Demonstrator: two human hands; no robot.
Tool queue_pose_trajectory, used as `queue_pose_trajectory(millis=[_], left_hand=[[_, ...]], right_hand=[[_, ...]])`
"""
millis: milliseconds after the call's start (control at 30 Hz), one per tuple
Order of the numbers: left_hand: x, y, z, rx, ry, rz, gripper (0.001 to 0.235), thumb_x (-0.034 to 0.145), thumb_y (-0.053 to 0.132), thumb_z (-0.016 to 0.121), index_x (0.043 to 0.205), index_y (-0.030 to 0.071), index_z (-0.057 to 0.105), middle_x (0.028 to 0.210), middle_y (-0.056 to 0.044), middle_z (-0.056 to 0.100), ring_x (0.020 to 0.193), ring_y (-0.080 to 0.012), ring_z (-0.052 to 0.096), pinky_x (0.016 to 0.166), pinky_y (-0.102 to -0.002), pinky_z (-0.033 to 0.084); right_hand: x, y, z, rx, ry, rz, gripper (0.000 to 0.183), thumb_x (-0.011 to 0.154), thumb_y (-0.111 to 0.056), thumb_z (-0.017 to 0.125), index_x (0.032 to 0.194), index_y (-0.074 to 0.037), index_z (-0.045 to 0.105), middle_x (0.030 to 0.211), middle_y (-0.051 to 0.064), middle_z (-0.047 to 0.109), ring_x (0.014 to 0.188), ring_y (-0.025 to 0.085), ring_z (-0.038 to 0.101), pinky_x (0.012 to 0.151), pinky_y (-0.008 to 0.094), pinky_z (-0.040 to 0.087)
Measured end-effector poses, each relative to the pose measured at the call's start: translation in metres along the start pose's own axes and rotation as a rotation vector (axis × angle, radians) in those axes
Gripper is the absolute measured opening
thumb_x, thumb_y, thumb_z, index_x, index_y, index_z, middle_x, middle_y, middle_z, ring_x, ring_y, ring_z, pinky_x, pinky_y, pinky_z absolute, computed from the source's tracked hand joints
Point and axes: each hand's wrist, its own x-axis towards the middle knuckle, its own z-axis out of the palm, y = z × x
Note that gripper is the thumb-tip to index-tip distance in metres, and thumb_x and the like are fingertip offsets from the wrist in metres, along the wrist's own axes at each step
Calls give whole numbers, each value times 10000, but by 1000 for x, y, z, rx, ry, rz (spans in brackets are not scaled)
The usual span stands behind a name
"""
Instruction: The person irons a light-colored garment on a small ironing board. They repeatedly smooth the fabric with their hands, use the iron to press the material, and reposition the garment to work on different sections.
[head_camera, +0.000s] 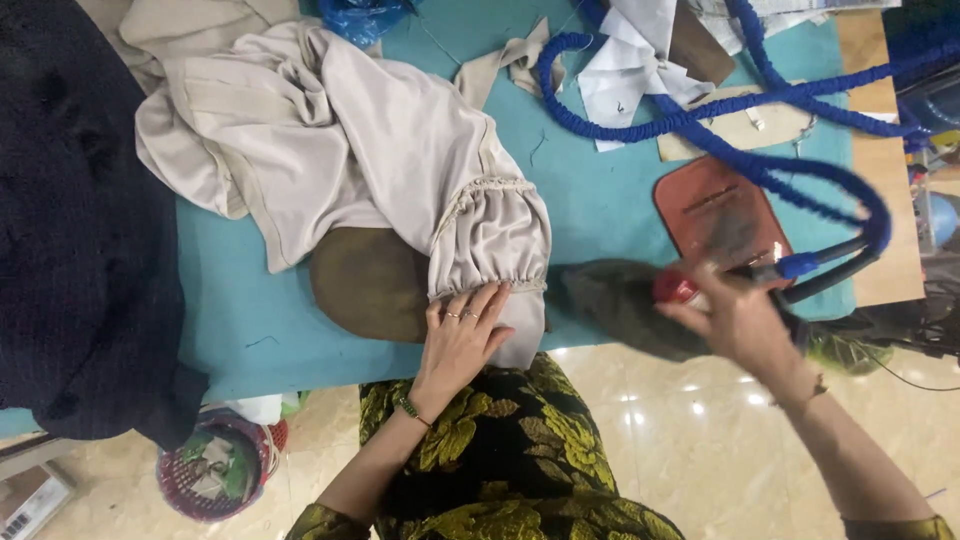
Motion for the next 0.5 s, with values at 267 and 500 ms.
queue_pose_trajectory(millis=[267,500], left_hand=[[-5,1,15,-140,49,-9,627,1005,570,447,1543,249,450,1456,22,514,1189,-190,515,980,-464,352],[-6,-6,10,-226,61,-6,619,1012,546,470,1539,221,455,1479,5,504,1208,-190,513,983,-457,341]], right_hand=[[9,-59,9,-203,168,-164,445,865,-570,676,1162,-240,676,608,86,694,632,238,735,743,329,569],[23,-78,1,-188,161,-228,426,889,-509,677,1169,-188,664,583,92,664,606,266,725,707,348,544]])
